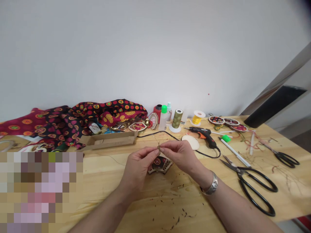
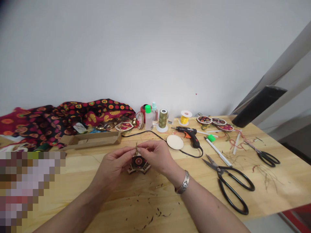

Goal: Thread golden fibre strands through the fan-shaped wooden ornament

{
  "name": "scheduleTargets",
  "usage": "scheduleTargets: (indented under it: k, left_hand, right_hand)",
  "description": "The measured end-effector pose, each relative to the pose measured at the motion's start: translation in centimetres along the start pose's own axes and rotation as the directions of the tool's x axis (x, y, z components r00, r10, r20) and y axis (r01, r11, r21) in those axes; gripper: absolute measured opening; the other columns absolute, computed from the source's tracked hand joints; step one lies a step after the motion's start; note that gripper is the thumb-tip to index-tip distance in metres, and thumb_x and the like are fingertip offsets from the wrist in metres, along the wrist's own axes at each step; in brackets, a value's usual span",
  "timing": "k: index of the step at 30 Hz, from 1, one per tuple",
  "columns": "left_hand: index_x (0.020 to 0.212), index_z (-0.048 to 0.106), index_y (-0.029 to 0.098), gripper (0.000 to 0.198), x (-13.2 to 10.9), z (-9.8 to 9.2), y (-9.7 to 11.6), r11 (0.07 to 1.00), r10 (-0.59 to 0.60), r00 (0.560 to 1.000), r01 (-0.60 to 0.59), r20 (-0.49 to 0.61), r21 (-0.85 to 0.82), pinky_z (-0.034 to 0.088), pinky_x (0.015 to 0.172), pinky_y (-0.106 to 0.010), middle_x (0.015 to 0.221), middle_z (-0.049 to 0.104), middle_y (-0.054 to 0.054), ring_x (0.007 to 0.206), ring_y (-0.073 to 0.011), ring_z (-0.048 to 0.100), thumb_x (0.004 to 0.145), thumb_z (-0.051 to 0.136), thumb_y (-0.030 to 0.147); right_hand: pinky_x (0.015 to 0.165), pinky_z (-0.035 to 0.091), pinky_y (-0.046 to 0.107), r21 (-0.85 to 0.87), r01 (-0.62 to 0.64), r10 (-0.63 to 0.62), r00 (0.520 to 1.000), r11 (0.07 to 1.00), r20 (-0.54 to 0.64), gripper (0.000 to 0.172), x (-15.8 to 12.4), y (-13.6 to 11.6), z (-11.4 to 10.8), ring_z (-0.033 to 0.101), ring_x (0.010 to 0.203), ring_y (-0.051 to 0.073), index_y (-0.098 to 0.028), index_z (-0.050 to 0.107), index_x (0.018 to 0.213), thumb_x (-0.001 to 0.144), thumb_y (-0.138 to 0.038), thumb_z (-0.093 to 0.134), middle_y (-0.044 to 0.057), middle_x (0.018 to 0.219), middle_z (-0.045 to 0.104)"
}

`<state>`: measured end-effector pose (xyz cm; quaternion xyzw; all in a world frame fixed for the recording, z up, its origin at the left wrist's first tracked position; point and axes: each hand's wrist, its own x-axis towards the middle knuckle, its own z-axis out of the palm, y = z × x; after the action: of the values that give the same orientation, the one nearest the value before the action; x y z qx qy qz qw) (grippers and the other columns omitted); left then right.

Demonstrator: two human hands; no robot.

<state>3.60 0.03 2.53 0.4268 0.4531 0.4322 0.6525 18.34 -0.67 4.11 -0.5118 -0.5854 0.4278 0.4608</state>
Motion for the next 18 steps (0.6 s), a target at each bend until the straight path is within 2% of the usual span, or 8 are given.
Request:
scheduleTargets:
  k: [4,8,13,18]
  left_hand:
    - [0.079,0.071,0.016,0.02,-0.1,0.2,0.4,0.997,0.051,0.999,-0.05,-0.006,0.051,0.044,0.068,-0.025,0.077,0.069,-0.004,0.071,-0.0158,0.059,0.065,0.068,0.03]
    - [0.077,0.072,0.015,0.021,-0.3,0.4,1.0,0.988,0.063,0.996,-0.053,-0.065,0.148,0.044,0.064,-0.023,0.075,0.07,-0.005,0.068,-0.0155,0.058,0.063,0.069,0.031]
    - [0.075,0.071,0.015,0.02,-0.3,0.4,1.0,0.989,0.037,0.997,-0.028,-0.062,0.144,0.043,0.059,-0.022,0.07,0.069,-0.003,0.062,-0.0137,0.057,0.063,0.069,0.032]
    - [0.074,0.07,0.016,0.017,-0.2,0.3,0.5,0.998,0.01,1.0,-0.009,-0.025,0.058,0.043,0.061,-0.021,0.068,0.068,-0.002,0.062,-0.0123,0.057,0.064,0.068,0.03]
  right_hand:
    - [0.066,0.049,0.026,-0.083,0.137,-0.141,0.99,0.987,-0.033,0.013,-0.2,0.1,0.1,0.062,0.071,0.016,-0.015,0.07,0.076,0.073,-0.02,0.058,0.006,0.078,0.07]
    - [0.07,0.048,0.027,-0.149,0.226,-0.236,0.97,0.963,-0.051,0.013,-0.4,0.2,0.1,0.062,0.072,0.015,-0.018,0.069,0.076,0.075,-0.018,0.056,0.005,0.078,0.069]
    - [0.068,0.047,0.027,-0.163,0.197,-0.205,0.978,0.967,-0.032,0.015,-0.3,0.5,0.1,0.06,0.071,0.015,-0.018,0.068,0.078,0.076,-0.016,0.052,0.004,0.076,0.068]
    - [0.061,0.047,0.025,-0.017,0.067,-0.067,0.998,0.998,0.011,0.014,-0.1,1.1,0.2,0.059,0.067,0.014,-0.016,0.065,0.081,0.076,-0.021,0.054,0.004,0.076,0.067]
